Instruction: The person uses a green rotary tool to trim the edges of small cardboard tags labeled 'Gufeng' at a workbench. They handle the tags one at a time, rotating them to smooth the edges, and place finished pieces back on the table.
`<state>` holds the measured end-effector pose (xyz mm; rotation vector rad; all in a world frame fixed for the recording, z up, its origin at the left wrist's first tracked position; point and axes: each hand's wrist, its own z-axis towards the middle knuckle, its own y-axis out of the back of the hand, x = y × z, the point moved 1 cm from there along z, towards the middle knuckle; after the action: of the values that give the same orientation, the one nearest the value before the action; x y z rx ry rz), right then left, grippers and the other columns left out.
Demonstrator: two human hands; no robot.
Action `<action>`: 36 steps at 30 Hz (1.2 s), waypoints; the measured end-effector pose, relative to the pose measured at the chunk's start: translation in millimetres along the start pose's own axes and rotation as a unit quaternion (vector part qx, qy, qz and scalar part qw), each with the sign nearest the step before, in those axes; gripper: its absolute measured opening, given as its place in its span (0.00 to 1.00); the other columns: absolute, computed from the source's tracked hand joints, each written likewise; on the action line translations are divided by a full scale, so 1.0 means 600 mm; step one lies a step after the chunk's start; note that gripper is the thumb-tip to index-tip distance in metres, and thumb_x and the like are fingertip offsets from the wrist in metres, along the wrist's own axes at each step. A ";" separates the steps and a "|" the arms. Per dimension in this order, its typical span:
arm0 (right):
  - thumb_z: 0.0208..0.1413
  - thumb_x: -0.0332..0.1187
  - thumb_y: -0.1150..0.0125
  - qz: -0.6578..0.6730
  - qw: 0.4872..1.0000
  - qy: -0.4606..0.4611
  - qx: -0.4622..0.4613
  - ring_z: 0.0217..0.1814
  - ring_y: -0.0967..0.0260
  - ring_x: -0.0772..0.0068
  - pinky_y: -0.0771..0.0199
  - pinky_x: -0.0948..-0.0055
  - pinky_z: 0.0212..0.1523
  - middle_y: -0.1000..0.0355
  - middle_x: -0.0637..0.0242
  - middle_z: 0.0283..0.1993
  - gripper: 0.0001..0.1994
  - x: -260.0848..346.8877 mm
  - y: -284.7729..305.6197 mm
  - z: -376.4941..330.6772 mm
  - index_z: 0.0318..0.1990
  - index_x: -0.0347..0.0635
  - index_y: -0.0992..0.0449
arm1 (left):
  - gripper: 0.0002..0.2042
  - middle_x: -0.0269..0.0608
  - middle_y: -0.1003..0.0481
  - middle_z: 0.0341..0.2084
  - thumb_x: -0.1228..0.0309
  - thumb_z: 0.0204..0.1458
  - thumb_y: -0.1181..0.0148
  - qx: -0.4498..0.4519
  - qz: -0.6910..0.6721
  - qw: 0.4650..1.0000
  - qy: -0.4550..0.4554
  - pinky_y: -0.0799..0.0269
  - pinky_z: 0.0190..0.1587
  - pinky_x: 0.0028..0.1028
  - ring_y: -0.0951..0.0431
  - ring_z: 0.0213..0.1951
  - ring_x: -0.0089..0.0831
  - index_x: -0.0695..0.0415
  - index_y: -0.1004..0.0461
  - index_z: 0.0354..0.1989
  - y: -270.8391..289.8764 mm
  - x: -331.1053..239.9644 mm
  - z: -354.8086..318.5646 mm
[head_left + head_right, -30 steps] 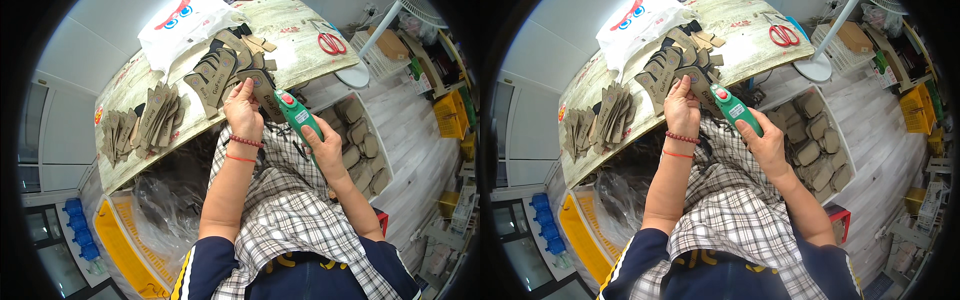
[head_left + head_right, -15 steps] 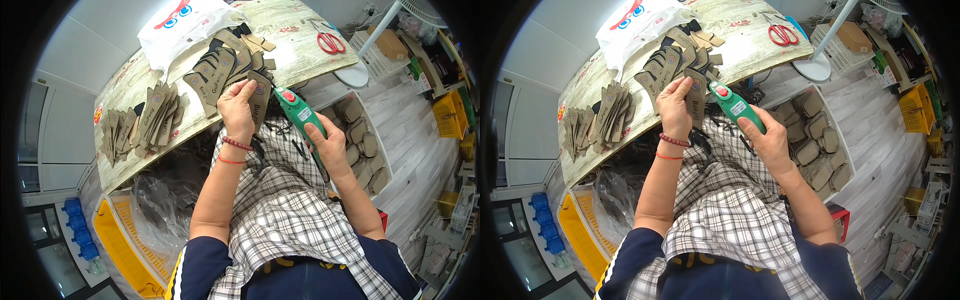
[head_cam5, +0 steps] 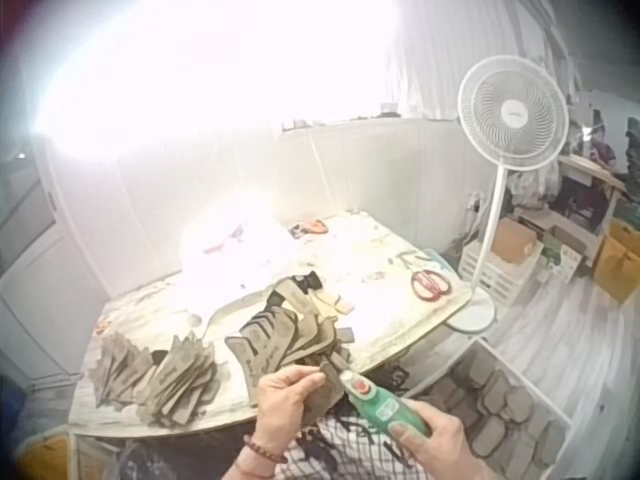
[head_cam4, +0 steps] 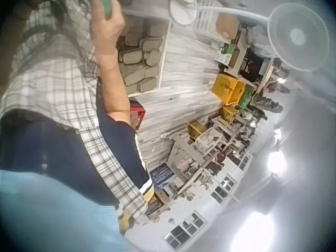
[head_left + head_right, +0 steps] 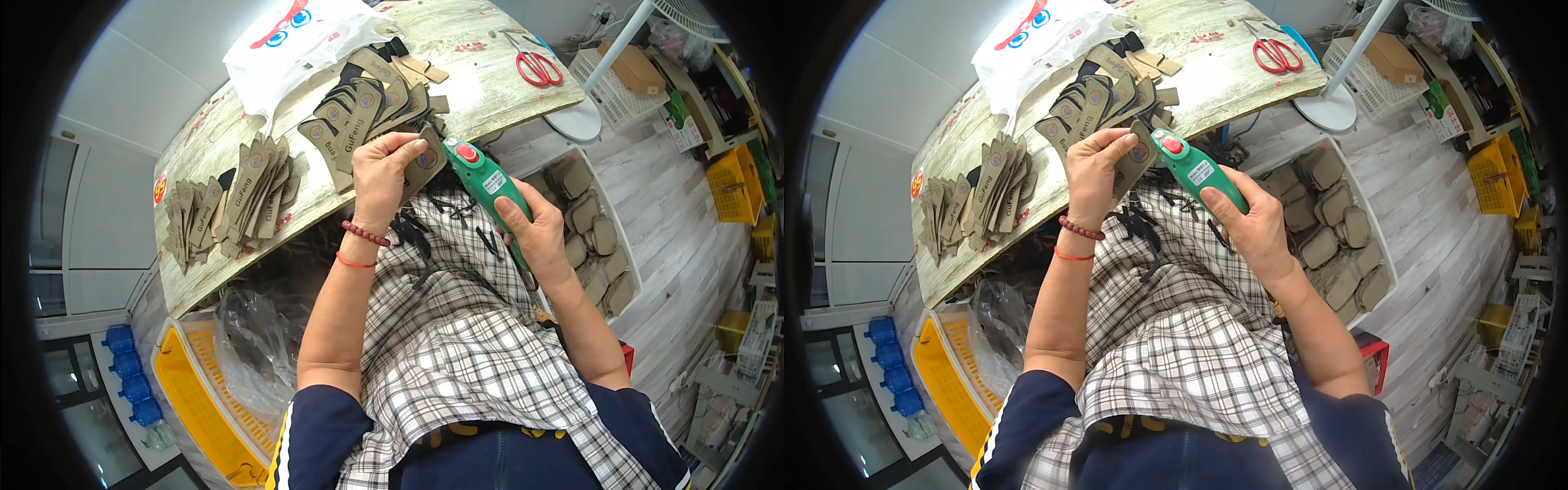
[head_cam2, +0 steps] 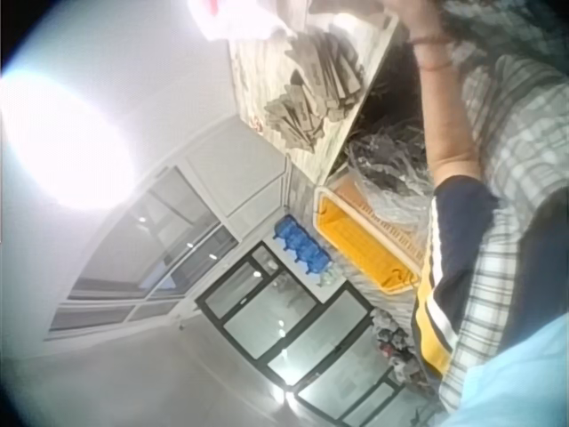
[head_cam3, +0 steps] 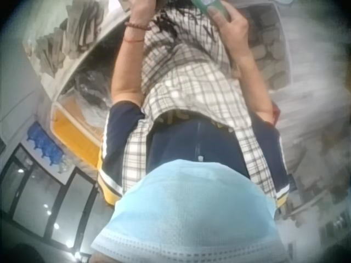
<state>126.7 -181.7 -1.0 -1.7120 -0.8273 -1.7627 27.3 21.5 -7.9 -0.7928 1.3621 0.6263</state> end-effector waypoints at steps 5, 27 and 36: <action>0.57 0.45 0.37 0.007 1.000 0.010 0.015 0.22 0.40 0.88 0.40 0.83 0.22 0.32 0.75 0.26 0.23 0.000 0.004 0.004 0.52 0.35 0.26 | 0.05 0.31 0.22 0.23 0.76 0.47 0.35 0.058 0.078 0.995 0.003 0.32 0.31 0.16 0.27 0.26 0.15 0.64 0.19 0.32 0.011 -0.017 0.009; 0.57 0.45 0.38 -0.028 0.998 -0.042 -0.034 0.23 0.38 0.87 0.36 0.83 0.21 0.29 0.72 0.28 0.24 -0.051 -0.002 0.005 0.52 0.34 0.27 | 0.14 0.40 0.31 0.40 0.65 0.41 0.31 -0.223 0.489 0.828 -0.160 0.43 0.55 0.37 0.35 0.49 0.40 0.55 0.25 0.36 0.063 0.056 0.161; 0.56 0.47 0.37 -0.007 0.999 -0.027 -0.021 0.22 0.39 0.87 0.37 0.81 0.21 0.30 0.72 0.26 0.24 -0.037 -0.023 0.017 0.52 0.35 0.26 | 0.09 0.42 0.28 0.33 0.74 0.46 0.36 -0.203 0.283 0.924 -0.156 0.33 0.47 0.35 0.27 0.40 0.37 0.60 0.25 0.37 0.088 0.038 0.167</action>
<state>124.1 -165.8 -23.8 -1.7922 -0.8327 -1.7607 48.6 132.1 -34.4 -0.5770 1.1716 1.4648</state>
